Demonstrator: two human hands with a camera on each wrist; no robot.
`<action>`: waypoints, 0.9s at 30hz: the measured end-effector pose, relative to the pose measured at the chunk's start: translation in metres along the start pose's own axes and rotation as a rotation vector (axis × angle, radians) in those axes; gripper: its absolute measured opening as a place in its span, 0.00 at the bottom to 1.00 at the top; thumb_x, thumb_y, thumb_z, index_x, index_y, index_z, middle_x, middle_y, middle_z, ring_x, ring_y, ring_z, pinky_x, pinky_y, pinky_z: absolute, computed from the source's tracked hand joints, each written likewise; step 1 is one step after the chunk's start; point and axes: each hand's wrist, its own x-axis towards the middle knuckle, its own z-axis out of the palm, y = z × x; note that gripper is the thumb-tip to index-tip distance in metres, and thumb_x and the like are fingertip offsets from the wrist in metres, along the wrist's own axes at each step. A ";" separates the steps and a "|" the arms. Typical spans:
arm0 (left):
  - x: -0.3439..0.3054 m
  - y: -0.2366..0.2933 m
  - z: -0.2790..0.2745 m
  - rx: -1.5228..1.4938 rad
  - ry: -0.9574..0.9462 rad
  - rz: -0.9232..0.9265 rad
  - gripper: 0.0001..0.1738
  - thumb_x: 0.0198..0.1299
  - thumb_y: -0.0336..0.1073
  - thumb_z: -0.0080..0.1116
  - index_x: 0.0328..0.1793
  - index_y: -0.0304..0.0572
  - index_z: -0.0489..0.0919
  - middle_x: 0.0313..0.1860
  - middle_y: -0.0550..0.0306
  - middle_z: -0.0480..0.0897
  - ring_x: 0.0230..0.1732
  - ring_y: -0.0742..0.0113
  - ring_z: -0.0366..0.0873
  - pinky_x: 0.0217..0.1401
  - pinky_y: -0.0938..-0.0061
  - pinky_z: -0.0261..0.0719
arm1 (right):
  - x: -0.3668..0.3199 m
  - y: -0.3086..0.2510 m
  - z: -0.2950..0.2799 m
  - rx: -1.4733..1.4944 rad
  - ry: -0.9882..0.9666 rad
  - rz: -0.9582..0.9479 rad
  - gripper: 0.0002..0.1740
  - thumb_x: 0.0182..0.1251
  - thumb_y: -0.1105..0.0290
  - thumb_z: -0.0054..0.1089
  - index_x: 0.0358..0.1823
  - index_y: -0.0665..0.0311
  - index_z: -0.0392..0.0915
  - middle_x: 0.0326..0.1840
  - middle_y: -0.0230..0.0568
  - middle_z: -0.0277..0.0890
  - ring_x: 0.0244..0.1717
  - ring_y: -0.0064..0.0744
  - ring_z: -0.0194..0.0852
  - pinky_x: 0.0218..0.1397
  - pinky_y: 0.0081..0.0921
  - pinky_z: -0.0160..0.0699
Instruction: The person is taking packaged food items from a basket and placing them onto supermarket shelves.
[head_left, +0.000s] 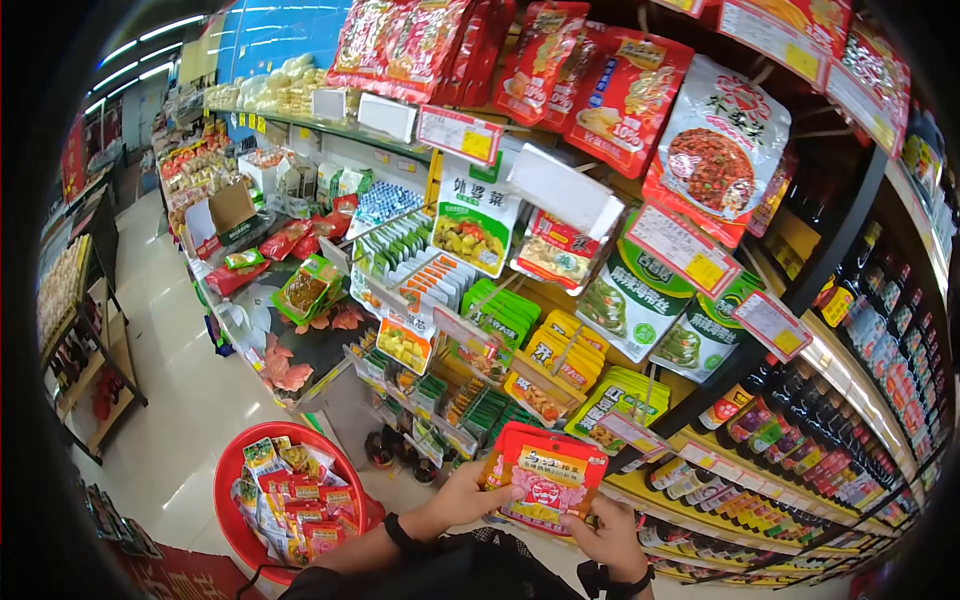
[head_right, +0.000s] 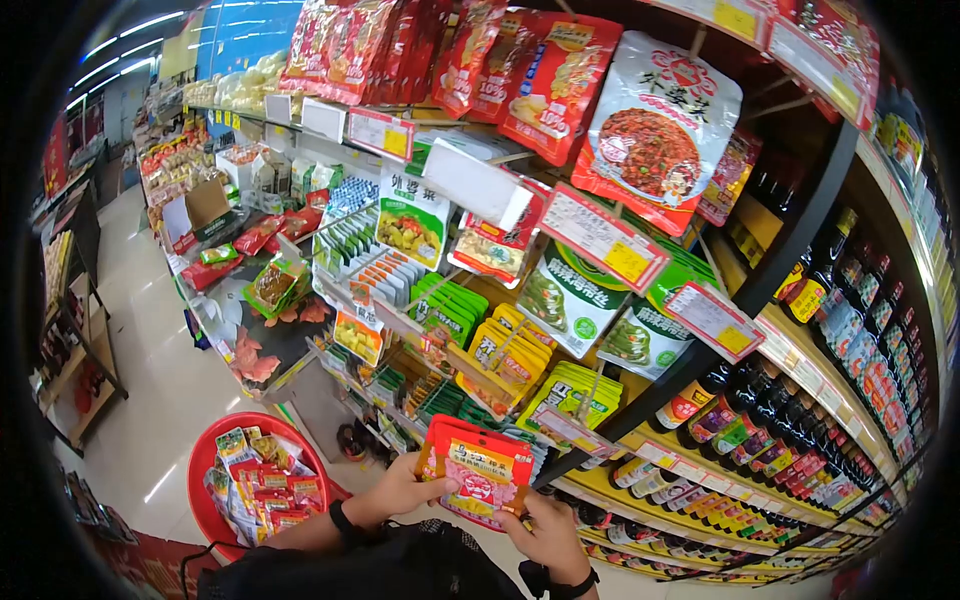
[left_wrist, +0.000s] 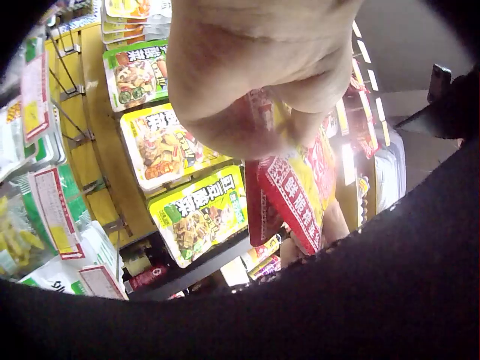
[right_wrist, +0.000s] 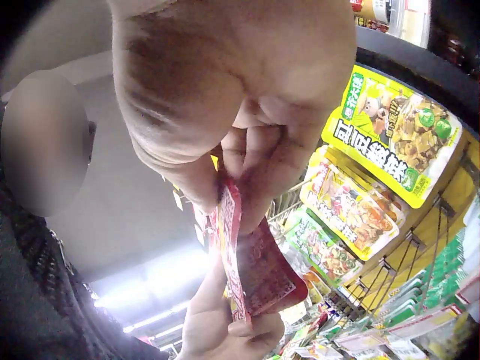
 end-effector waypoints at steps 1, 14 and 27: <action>-0.001 -0.001 -0.006 -0.010 0.011 -0.060 0.16 0.66 0.39 0.65 0.55 0.41 0.79 0.29 0.69 0.78 0.23 0.83 0.71 0.24 0.82 0.73 | 0.004 -0.002 0.003 0.001 -0.024 0.003 0.16 0.57 0.64 0.72 0.45 0.63 0.81 0.29 0.44 0.82 0.28 0.43 0.83 0.31 0.32 0.77; -0.036 -0.017 -0.086 -0.006 0.057 -0.056 0.17 0.64 0.35 0.67 0.56 0.38 0.80 0.34 0.66 0.82 0.29 0.82 0.73 0.31 0.80 0.72 | 0.063 -0.025 0.066 0.006 -0.351 0.040 0.12 0.60 0.65 0.68 0.42 0.63 0.80 0.28 0.48 0.81 0.30 0.48 0.83 0.33 0.36 0.79; -0.049 -0.014 -0.147 -0.002 -0.057 -0.106 0.19 0.66 0.36 0.64 0.60 0.38 0.79 0.44 0.63 0.85 0.41 0.80 0.77 0.43 0.78 0.76 | 0.091 -0.047 0.114 -0.064 -0.370 -0.109 0.08 0.60 0.66 0.68 0.33 0.63 0.82 0.25 0.44 0.79 0.27 0.47 0.79 0.30 0.36 0.74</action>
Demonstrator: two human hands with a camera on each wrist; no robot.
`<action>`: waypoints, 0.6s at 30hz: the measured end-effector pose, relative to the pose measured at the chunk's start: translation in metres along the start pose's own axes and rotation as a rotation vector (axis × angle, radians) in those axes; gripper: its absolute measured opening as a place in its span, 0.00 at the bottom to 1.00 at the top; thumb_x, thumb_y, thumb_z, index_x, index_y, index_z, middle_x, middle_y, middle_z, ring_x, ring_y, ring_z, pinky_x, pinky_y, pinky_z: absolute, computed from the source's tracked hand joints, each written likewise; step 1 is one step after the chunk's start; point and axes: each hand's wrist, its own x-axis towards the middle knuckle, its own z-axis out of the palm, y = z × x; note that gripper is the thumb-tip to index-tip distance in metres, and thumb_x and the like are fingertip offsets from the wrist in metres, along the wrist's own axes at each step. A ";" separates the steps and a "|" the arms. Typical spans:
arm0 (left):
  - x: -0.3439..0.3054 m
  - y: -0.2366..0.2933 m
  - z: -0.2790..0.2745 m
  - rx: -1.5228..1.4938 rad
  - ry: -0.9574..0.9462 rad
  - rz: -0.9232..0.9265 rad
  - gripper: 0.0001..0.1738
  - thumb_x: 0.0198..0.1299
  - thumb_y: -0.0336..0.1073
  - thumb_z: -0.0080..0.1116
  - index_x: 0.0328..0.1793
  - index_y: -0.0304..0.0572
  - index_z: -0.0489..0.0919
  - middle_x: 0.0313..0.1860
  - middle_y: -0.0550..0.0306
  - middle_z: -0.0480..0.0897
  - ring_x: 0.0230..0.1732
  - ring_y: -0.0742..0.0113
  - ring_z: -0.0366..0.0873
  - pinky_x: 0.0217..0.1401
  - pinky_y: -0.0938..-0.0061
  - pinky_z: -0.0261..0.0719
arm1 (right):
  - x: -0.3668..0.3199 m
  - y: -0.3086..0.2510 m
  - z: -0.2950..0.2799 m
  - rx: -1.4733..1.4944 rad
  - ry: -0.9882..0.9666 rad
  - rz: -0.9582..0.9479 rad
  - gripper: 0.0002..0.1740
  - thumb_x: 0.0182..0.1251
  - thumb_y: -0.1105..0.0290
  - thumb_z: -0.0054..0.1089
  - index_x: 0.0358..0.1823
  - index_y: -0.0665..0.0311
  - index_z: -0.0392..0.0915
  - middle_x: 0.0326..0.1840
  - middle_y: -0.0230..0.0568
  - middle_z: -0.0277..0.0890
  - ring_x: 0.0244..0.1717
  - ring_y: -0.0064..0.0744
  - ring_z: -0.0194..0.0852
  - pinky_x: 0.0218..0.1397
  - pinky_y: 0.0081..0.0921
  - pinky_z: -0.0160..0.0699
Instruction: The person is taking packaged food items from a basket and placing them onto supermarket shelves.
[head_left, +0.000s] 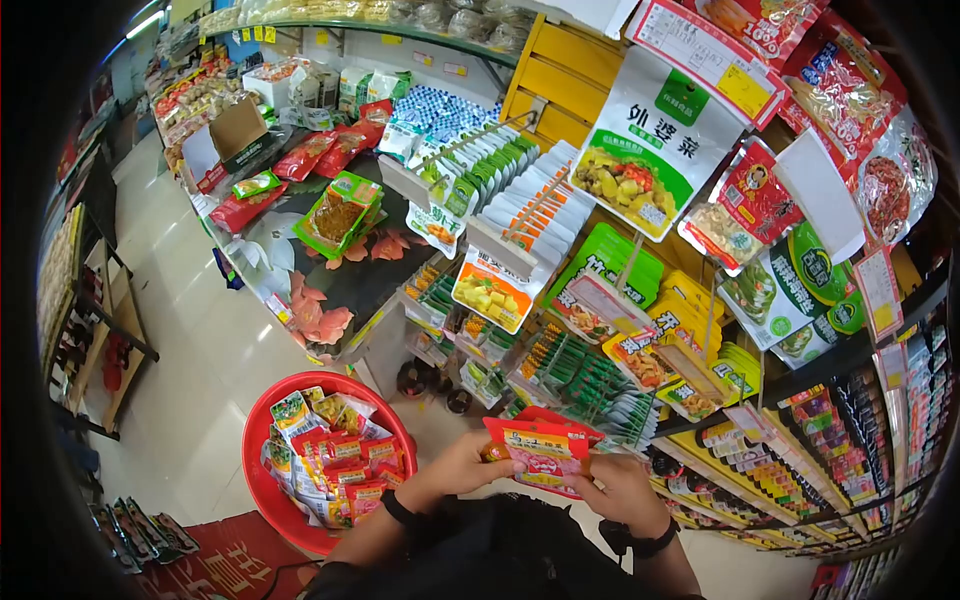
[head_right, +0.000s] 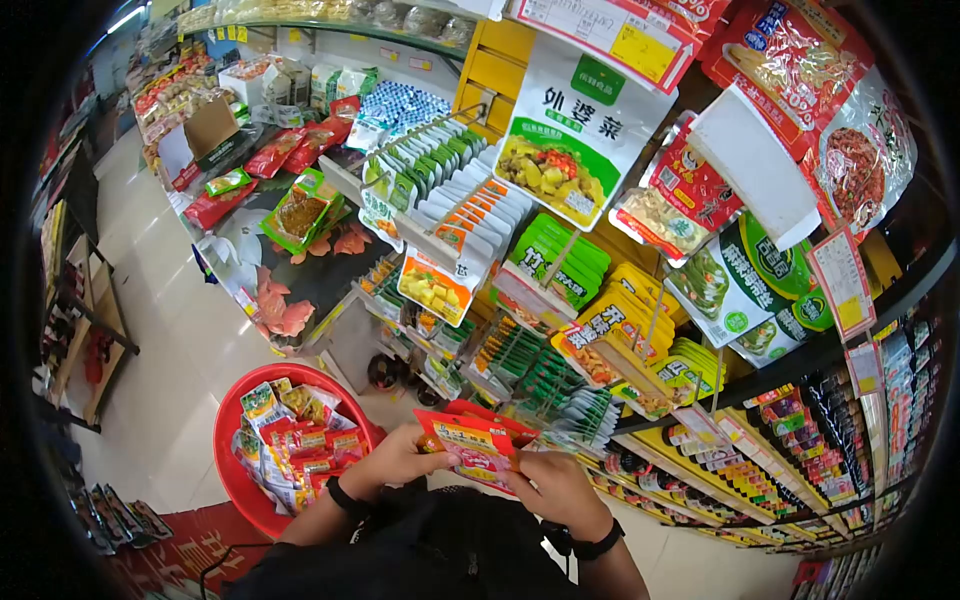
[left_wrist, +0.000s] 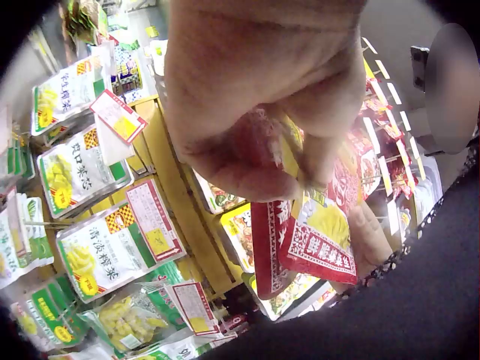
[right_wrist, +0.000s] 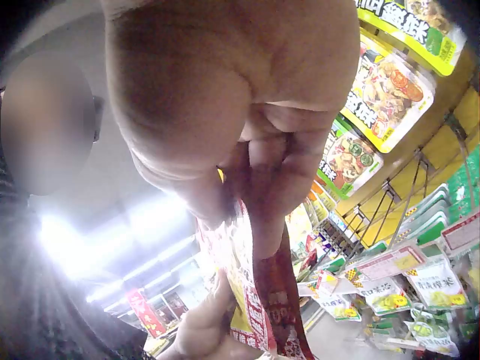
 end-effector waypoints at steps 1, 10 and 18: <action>0.000 -0.006 -0.005 0.011 -0.039 0.001 0.19 0.66 0.35 0.64 0.61 0.37 0.78 0.46 0.60 0.85 0.45 0.77 0.78 0.49 0.76 0.77 | -0.003 0.000 0.002 0.002 -0.003 0.010 0.09 0.61 0.66 0.68 0.33 0.64 0.82 0.24 0.44 0.78 0.27 0.47 0.79 0.30 0.36 0.74; -0.027 -0.001 -0.029 0.234 0.171 -0.200 0.16 0.64 0.34 0.65 0.55 0.33 0.80 0.39 0.62 0.85 0.39 0.79 0.77 0.44 0.76 0.78 | -0.026 -0.006 -0.024 -0.058 -0.025 0.033 0.08 0.62 0.67 0.64 0.38 0.63 0.84 0.30 0.44 0.82 0.29 0.47 0.80 0.32 0.39 0.77; -0.029 -0.023 -0.047 0.017 0.513 0.022 0.16 0.71 0.40 0.58 0.58 0.38 0.75 0.39 0.61 0.84 0.31 0.76 0.80 0.28 0.78 0.79 | -0.070 0.022 -0.034 -0.077 0.045 0.132 0.06 0.60 0.71 0.65 0.34 0.66 0.81 0.22 0.47 0.73 0.24 0.49 0.74 0.27 0.40 0.70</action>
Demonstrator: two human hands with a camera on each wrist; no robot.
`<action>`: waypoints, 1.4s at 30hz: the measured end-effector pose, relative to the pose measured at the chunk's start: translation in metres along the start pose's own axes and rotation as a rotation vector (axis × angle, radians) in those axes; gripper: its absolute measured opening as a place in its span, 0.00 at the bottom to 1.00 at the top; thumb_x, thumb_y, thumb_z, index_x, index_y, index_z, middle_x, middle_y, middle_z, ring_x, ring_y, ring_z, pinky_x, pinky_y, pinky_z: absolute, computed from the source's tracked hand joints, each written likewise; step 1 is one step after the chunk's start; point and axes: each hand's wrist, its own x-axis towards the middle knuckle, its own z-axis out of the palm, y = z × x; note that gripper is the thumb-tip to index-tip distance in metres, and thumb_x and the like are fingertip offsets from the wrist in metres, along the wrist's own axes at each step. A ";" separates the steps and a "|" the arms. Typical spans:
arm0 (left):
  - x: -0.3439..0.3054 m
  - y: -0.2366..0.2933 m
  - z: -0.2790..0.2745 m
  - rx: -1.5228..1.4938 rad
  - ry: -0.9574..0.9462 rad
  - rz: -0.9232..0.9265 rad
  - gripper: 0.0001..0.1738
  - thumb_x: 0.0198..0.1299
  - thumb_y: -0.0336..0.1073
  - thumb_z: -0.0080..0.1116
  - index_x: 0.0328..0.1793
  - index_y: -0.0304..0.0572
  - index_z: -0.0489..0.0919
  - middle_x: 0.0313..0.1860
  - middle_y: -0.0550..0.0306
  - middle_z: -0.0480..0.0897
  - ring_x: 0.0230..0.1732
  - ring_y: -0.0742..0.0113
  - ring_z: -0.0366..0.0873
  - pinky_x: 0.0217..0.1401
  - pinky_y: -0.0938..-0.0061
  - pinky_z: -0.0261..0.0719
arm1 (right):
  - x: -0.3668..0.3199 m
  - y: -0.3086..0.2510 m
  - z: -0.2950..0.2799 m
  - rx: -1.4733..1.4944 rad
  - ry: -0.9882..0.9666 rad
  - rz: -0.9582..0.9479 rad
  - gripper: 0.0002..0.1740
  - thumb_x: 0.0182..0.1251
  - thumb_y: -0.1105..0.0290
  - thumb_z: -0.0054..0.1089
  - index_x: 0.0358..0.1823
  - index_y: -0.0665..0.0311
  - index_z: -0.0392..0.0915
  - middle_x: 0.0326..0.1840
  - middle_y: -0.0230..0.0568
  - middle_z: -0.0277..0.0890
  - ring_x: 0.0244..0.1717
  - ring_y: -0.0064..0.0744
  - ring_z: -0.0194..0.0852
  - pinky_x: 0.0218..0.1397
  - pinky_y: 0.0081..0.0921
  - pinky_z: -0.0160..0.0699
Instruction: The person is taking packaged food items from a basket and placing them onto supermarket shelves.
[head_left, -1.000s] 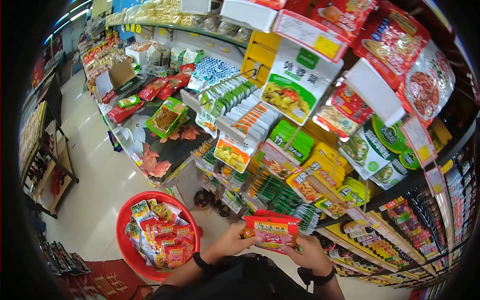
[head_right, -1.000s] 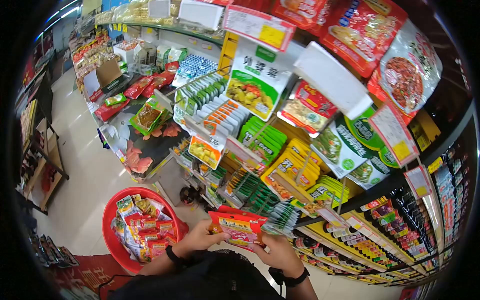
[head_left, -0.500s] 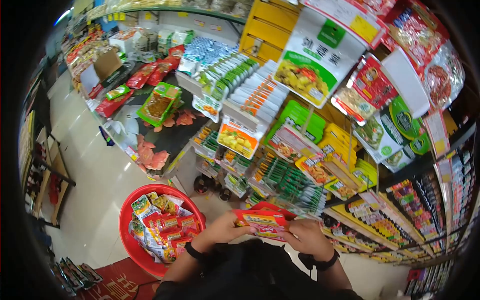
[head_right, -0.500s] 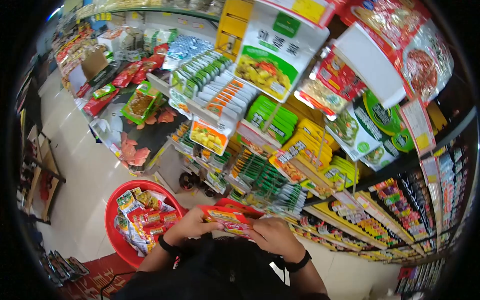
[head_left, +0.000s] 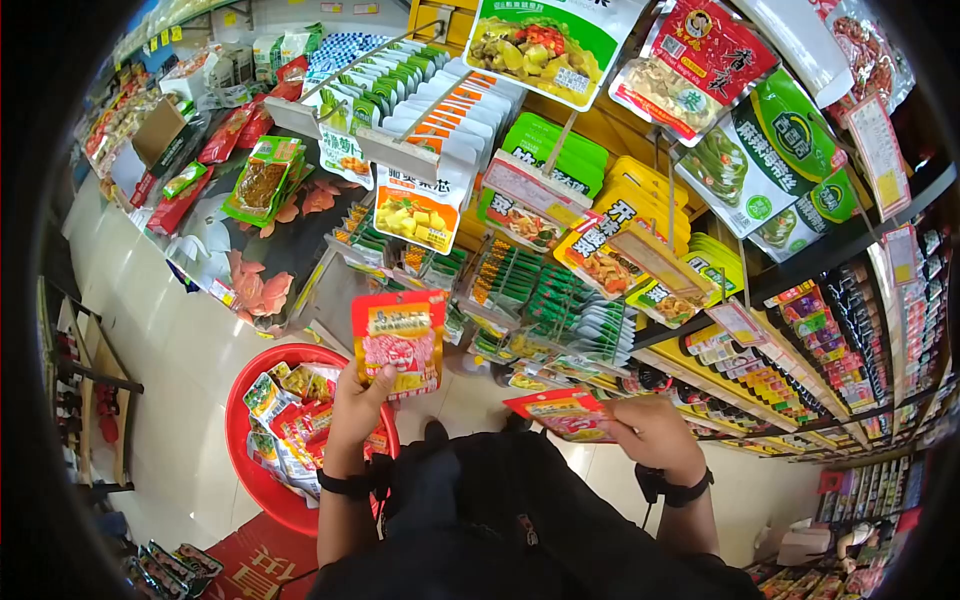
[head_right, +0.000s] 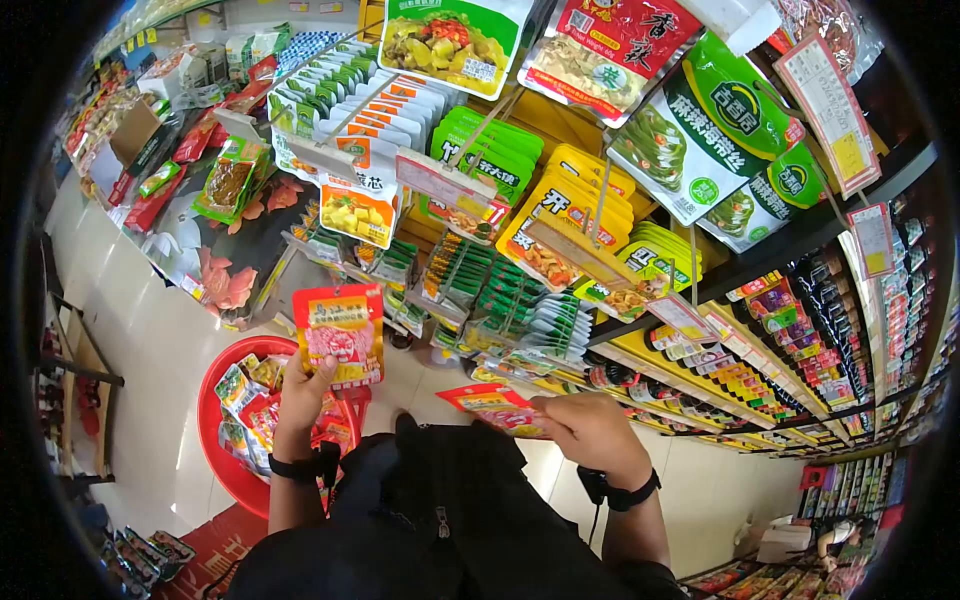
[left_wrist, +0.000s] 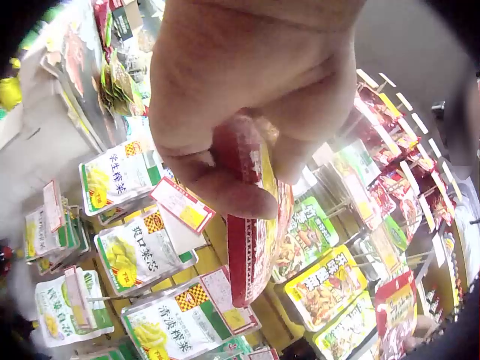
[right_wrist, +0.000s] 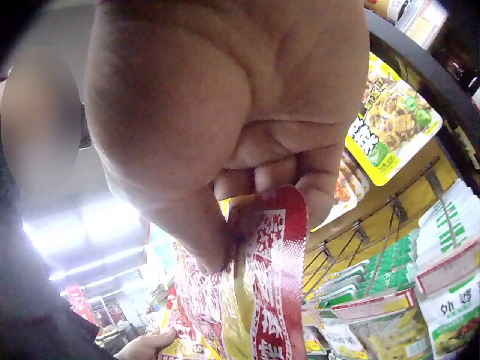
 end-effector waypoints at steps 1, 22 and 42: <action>0.000 0.000 0.000 -0.048 0.047 0.008 0.17 0.71 0.40 0.57 0.59 0.39 0.74 0.39 0.60 0.84 0.31 0.76 0.80 0.28 0.78 0.79 | -0.001 0.003 0.001 0.020 0.046 -0.008 0.06 0.59 0.73 0.66 0.31 0.67 0.79 0.19 0.47 0.69 0.22 0.50 0.71 0.25 0.41 0.67; 0.013 -0.005 -0.018 -0.255 0.258 0.068 0.18 0.77 0.41 0.44 0.66 0.40 0.69 0.55 0.57 0.79 0.52 0.67 0.80 0.53 0.68 0.83 | 0.002 0.014 -0.046 -0.105 0.260 0.098 0.11 0.58 0.75 0.67 0.24 0.70 0.73 0.18 0.47 0.65 0.20 0.48 0.64 0.25 0.39 0.61; 0.031 0.005 -0.008 0.008 0.167 0.120 0.18 0.72 0.32 0.53 0.65 0.35 0.72 0.55 0.58 0.80 0.53 0.73 0.76 0.57 0.74 0.74 | -0.026 0.011 -0.081 -0.105 0.538 0.148 0.07 0.56 0.77 0.66 0.29 0.69 0.76 0.21 0.45 0.68 0.21 0.45 0.66 0.26 0.33 0.63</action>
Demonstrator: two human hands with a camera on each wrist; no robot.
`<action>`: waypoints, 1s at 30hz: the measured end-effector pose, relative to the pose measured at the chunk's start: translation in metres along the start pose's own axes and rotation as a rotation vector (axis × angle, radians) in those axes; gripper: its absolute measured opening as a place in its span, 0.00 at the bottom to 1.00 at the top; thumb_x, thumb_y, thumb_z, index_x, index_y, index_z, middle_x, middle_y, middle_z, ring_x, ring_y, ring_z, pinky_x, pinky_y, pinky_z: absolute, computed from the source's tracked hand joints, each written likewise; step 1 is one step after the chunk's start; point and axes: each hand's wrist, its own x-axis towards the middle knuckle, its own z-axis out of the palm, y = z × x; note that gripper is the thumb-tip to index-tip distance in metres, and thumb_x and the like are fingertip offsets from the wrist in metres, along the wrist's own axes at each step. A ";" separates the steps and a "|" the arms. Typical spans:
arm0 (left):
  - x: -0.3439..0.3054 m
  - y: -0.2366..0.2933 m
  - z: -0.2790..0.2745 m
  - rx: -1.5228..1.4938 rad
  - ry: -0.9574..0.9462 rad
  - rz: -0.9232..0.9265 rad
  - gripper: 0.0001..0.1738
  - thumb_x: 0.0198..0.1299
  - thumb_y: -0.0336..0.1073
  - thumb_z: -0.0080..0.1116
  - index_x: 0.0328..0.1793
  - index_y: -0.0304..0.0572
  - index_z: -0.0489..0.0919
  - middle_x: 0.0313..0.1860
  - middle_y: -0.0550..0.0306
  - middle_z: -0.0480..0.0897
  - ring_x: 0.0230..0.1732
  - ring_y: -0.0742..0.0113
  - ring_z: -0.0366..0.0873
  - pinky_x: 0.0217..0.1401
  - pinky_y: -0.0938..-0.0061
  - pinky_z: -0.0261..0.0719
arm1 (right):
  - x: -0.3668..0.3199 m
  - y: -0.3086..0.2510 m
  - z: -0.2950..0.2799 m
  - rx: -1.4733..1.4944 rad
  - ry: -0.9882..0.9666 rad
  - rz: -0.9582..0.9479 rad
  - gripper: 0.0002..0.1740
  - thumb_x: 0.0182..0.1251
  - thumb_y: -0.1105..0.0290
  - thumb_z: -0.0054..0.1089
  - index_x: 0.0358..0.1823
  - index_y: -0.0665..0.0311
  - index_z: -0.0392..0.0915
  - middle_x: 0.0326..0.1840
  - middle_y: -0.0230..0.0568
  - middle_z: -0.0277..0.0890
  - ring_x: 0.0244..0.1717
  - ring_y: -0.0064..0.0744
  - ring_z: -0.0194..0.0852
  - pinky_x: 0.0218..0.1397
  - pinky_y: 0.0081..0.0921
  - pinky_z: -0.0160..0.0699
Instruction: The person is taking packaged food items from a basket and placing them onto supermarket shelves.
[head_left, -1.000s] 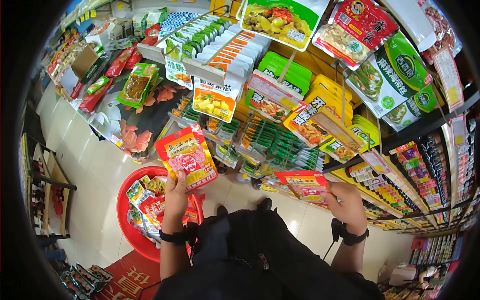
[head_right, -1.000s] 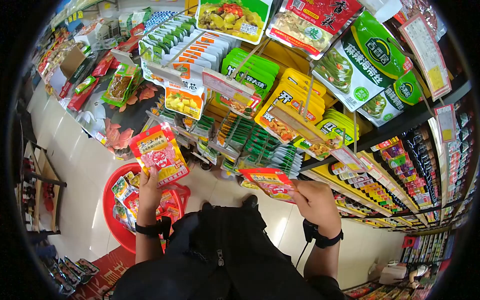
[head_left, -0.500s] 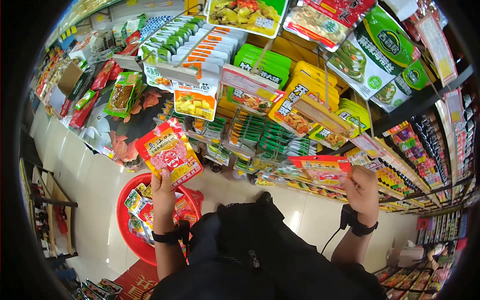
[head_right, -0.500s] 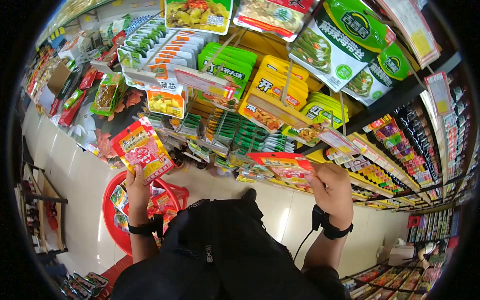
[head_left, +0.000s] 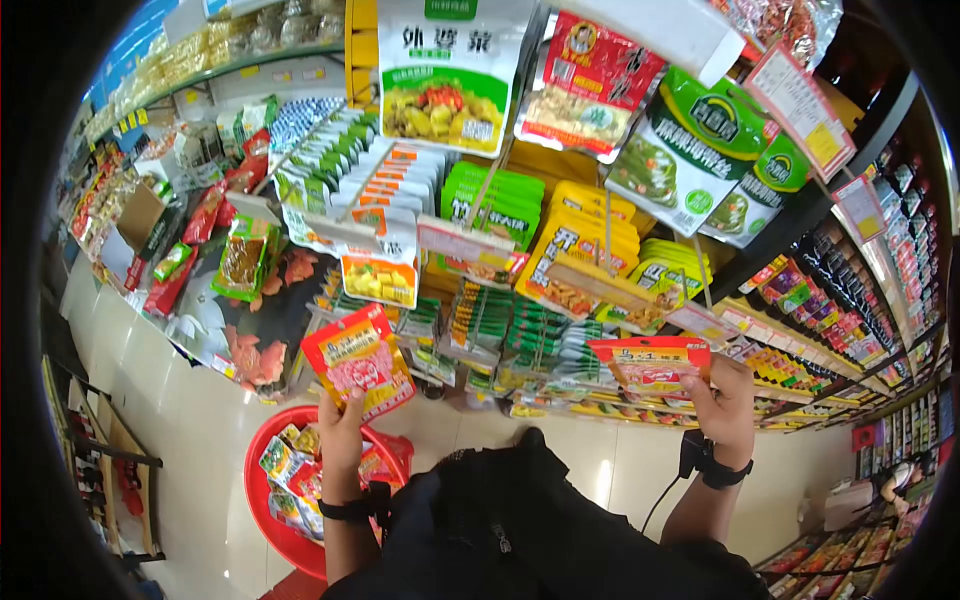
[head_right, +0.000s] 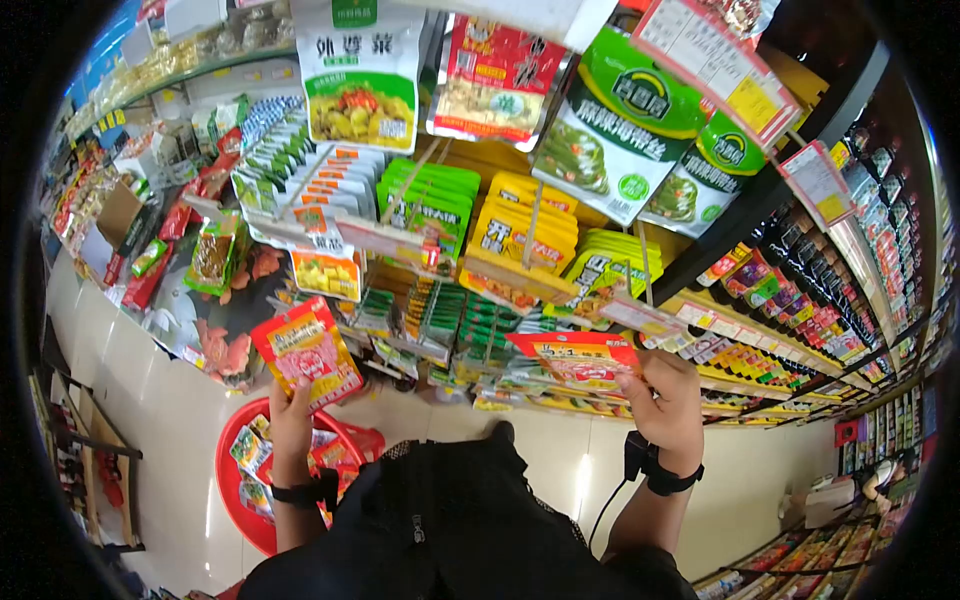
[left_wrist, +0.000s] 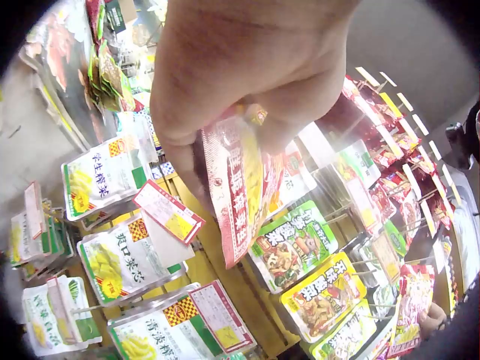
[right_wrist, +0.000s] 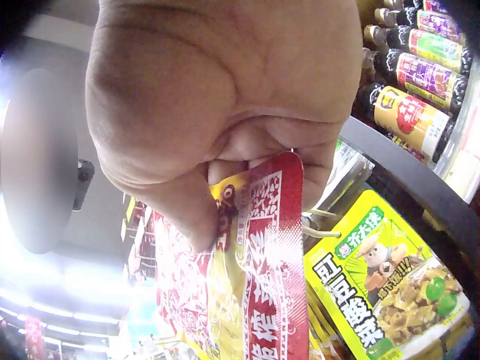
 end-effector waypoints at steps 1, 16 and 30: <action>0.000 0.000 0.000 0.013 -0.012 0.008 0.17 0.71 0.31 0.54 0.64 0.35 0.72 0.54 0.58 0.80 0.52 0.73 0.76 0.56 0.74 0.74 | 0.002 0.002 0.001 0.009 -0.001 0.009 0.07 0.56 0.77 0.66 0.29 0.69 0.76 0.21 0.45 0.68 0.21 0.45 0.66 0.26 0.34 0.63; -0.001 0.009 0.004 -0.052 -0.099 0.006 0.19 0.68 0.27 0.56 0.64 0.36 0.73 0.54 0.56 0.82 0.52 0.70 0.80 0.57 0.72 0.78 | 0.009 -0.016 -0.032 0.072 0.084 -0.206 0.06 0.56 0.74 0.67 0.31 0.68 0.79 0.20 0.42 0.70 0.20 0.42 0.68 0.24 0.33 0.63; -0.010 0.025 0.017 -0.143 -0.199 -0.026 0.21 0.70 0.27 0.51 0.68 0.33 0.68 0.57 0.51 0.78 0.52 0.62 0.80 0.49 0.72 0.84 | 0.031 -0.056 -0.156 0.422 0.702 -0.180 0.22 0.73 0.74 0.55 0.65 0.71 0.67 0.47 0.33 0.80 0.41 0.12 0.75 0.43 0.12 0.71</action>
